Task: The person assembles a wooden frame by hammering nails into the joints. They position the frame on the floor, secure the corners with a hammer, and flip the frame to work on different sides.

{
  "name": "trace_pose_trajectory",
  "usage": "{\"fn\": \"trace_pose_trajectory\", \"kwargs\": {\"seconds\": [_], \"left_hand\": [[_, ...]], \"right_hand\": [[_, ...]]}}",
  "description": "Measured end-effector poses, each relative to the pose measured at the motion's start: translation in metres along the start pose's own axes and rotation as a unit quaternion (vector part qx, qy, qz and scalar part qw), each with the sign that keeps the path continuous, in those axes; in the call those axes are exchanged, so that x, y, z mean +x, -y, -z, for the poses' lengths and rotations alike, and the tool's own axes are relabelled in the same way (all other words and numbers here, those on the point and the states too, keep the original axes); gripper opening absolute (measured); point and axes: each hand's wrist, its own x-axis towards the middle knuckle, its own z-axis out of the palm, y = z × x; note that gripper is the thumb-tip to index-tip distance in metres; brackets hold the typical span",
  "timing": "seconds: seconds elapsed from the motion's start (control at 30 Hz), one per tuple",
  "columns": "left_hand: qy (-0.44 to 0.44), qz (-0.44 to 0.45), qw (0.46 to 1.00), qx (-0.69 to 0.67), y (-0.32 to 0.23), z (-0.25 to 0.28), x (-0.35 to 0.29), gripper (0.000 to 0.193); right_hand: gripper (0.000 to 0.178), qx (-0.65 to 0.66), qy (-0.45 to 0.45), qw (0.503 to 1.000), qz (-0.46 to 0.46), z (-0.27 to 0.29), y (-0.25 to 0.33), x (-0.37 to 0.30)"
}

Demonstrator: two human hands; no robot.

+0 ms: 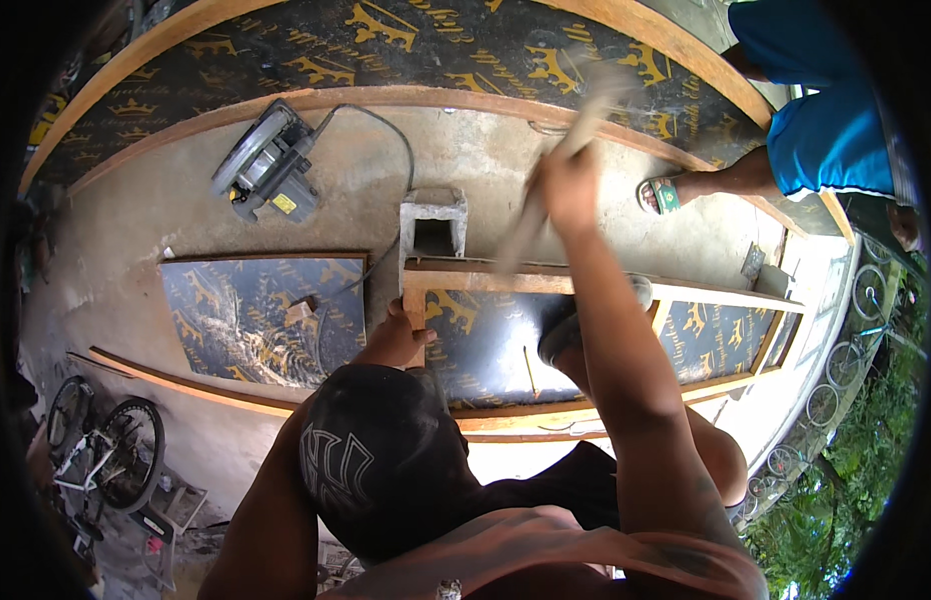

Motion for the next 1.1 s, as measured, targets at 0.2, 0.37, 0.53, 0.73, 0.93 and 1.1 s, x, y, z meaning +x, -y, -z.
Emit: {"fn": "trace_pose_trajectory", "kwargs": {"seconds": [0.2,0.37,0.53,0.73,0.93,1.1], "left_hand": [[0.019,0.029,0.999,-0.03,-0.001,0.009,-0.01,0.083],[0.002,0.0,1.0,-0.021,0.004,0.003,-0.002,0.086],[0.03,0.029,0.999,-0.025,-0.011,0.013,-0.011,0.081],[-0.014,0.003,0.999,-0.04,0.004,0.003,-0.008,0.08],[-0.005,0.008,1.0,-0.022,0.0,0.006,-0.012,0.078],[0.014,0.018,0.999,-0.028,0.0,0.011,-0.017,0.077]], "right_hand": [[0.041,-0.454,0.427,0.773,0.121,-0.001,0.035,-0.001],[0.019,0.008,0.036,0.999,0.011,-0.003,0.05,0.035],[0.03,-0.307,0.329,0.889,0.091,-0.015,0.012,0.0],[0.027,-0.108,0.18,0.978,0.004,-0.018,0.065,0.037],[0.035,-0.367,0.377,0.838,-0.145,-0.032,0.028,-0.031],[0.038,-0.38,0.386,0.84,-0.036,-0.011,0.051,0.017]]}}
